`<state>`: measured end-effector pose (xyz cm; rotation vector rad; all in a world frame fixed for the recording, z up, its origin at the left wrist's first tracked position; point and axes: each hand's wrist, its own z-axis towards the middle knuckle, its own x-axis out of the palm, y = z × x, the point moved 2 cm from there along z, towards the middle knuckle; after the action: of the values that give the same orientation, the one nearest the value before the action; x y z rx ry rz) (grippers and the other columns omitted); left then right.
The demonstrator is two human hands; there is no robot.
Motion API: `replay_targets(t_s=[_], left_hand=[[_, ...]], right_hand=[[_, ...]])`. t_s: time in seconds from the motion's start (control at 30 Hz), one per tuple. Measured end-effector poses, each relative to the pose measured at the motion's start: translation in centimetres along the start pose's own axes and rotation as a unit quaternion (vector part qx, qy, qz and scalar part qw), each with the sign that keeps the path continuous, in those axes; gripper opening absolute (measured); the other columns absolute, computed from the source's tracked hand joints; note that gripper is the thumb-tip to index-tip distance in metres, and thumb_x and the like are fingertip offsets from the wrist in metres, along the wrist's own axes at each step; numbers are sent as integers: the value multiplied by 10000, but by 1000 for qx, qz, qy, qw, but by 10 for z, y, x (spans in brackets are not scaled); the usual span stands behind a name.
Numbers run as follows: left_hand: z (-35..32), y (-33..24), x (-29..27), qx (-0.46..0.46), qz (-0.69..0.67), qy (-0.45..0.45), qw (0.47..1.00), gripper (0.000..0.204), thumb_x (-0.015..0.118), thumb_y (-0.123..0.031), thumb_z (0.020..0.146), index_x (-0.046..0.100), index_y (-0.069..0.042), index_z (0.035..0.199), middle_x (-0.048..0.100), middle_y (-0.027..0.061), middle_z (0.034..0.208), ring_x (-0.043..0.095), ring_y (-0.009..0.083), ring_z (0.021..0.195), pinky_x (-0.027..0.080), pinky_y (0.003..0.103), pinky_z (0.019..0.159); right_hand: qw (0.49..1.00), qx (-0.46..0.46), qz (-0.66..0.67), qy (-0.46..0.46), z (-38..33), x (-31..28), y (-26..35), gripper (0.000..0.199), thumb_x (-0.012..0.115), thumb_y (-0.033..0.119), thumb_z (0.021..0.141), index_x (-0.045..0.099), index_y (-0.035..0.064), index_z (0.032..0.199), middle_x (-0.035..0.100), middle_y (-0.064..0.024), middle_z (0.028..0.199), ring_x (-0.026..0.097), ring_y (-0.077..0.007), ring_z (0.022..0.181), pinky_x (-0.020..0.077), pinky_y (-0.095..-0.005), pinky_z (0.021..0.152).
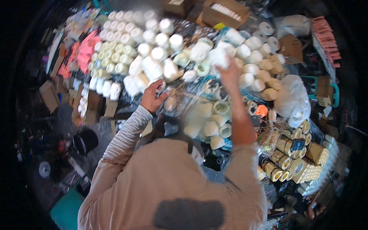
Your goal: The person repeatedly picks up white cylindrical candle bodies and inserts wick holders into their centers, then places the assembled units onto a nearby tray. The process is continuous and repetitive throughout the clip.
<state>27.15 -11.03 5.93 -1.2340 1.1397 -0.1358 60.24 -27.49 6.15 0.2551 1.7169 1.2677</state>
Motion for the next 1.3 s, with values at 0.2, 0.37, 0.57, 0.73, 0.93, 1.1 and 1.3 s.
replay_targets(t_s=[0.2, 0.37, 0.57, 0.73, 0.93, 1.1, 1.3], left_hand=[[-75, 61, 16, -86, 121, 130, 980, 1000, 901, -335, 669, 426, -54, 1503, 571, 239, 1411, 511, 426, 1340, 389, 469, 1165], [-73, 49, 67, -61, 41, 13, 997, 887, 877, -337, 721, 485, -48, 1463, 582, 225, 1404, 553, 390, 1310, 444, 447, 1119], [-59, 38, 52, -169, -120, 54, 977, 691, 834, -338, 812, 533, -49, 1363, 643, 194, 1310, 654, 295, 1167, 520, 402, 974], [-88, 25, 27, -182, -419, 85, 885, 554, 834, -184, 835, 552, -13, 1280, 687, 120, 1133, 648, 191, 1046, 518, 346, 945], [-136, 48, 1, -274, -392, 3, 878, 508, 796, -122, 855, 588, -4, 1303, 699, 112, 1167, 673, 173, 1010, 558, 345, 858], [-160, 98, -44, -306, -489, -79, 813, 625, 812, -58, 809, 495, 13, 1342, 687, 121, 1164, 691, 216, 1014, 587, 377, 847], [-125, 192, -100, -338, -456, -188, 802, 692, 822, -52, 789, 417, -2, 1348, 674, 123, 1171, 690, 239, 999, 601, 402, 755]], right_hand=[[849, -180, -475, 145, 47, 2, -49, 359, 654, 181, 892, 679, 73, 1233, 608, -121, 1329, 531, -324, 1283, 440, -474, 1040], [922, -228, -313, 21, 24, -2, -15, 333, 693, 164, 879, 689, 41, 1188, 651, -158, 1254, 579, -357, 1203, 445, -480, 1026], [970, -127, -120, 169, -78, 37, 32, 430, 790, 214, 861, 694, 19, 1232, 683, -209, 1255, 644, -356, 1162, 501, -425, 1011], [913, -93, 29, 397, -182, 103, 46, 856, 876, 200, 779, 456, 22, 1505, 648, -131, 1286, 637, -218, 1131, 524, -363, 966], [886, 132, 121, 428, -236, 199, 63, 592, 775, 46, 838, 527, 6, 1375, 682, -77, 1098, 685, -168, 930, 566, -315, 759], [849, -8, 198, 490, -235, 225, 120, 503, 768, 195, 844, 617, 12, 1287, 731, -172, 1053, 703, -275, 941, 550, -415, 832], [829, -381, -253, 321, -180, 283, 186, 531, 766, 205, 822, 622, 13, 1295, 556, -230, 1407, 529, -398, 1303, 402, -538, 1080]])
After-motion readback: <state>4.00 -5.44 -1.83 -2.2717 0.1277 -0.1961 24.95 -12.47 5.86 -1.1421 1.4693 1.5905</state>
